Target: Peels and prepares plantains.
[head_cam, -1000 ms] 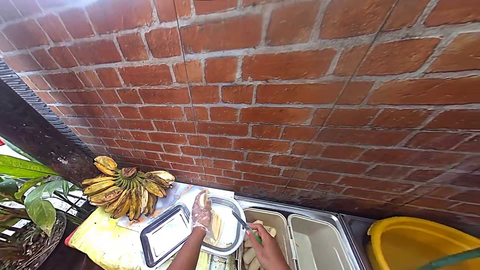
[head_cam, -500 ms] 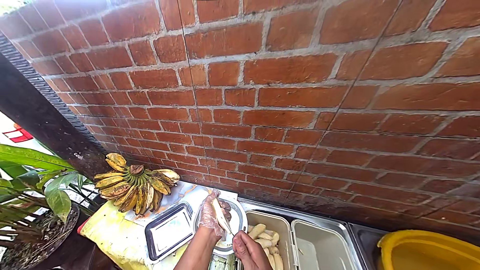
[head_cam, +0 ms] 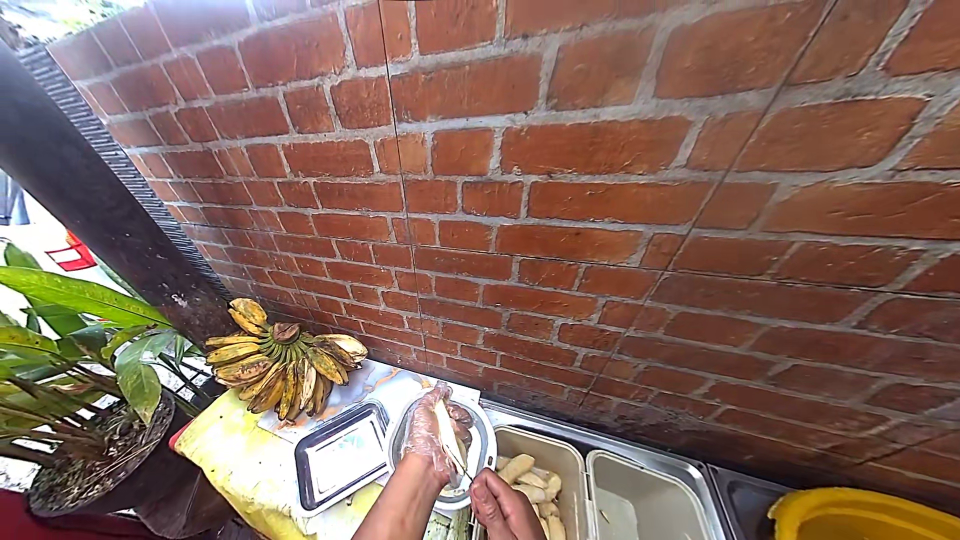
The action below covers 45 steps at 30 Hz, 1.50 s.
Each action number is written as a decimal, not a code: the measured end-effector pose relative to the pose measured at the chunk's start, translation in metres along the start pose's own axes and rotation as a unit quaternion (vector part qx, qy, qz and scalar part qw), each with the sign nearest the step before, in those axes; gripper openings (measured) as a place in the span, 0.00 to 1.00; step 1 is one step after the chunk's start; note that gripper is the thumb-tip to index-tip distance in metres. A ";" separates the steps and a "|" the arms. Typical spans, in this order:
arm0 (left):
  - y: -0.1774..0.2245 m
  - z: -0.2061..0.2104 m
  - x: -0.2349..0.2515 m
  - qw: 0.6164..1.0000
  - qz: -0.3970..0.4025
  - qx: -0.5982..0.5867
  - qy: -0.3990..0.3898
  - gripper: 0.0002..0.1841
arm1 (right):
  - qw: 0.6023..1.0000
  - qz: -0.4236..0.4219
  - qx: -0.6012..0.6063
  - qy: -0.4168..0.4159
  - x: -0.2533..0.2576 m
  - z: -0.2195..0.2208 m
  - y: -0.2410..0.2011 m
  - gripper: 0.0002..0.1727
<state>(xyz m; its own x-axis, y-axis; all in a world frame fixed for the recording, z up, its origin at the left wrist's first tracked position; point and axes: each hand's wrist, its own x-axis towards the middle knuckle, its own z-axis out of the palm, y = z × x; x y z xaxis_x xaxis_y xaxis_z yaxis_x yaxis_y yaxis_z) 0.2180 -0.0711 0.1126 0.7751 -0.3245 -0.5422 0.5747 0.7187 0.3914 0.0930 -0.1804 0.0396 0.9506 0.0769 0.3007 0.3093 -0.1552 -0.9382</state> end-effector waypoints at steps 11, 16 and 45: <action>-0.007 0.007 -0.008 1.000 -0.005 -0.016 -0.011 0.19 | 0.999 0.005 -0.046 0.026 -0.002 -0.002 0.000 0.24; -0.010 0.010 -0.013 1.000 -0.009 -0.017 -0.011 0.19 | 0.997 0.005 -0.064 0.038 0.000 -0.003 -0.003 0.24; -0.016 -0.004 -0.041 0.998 0.048 -0.029 -0.038 0.25 | 0.990 0.078 -0.115 0.028 0.011 0.006 -0.004 0.13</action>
<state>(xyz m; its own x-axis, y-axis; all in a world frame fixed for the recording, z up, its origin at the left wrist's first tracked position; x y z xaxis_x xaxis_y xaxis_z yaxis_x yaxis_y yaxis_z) 0.1759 -0.0668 0.1263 0.8446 -0.2970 -0.4455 0.4828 0.7820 0.3941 0.1024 -0.1731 0.0453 0.9852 -0.0204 0.1699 0.1495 -0.3810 -0.9124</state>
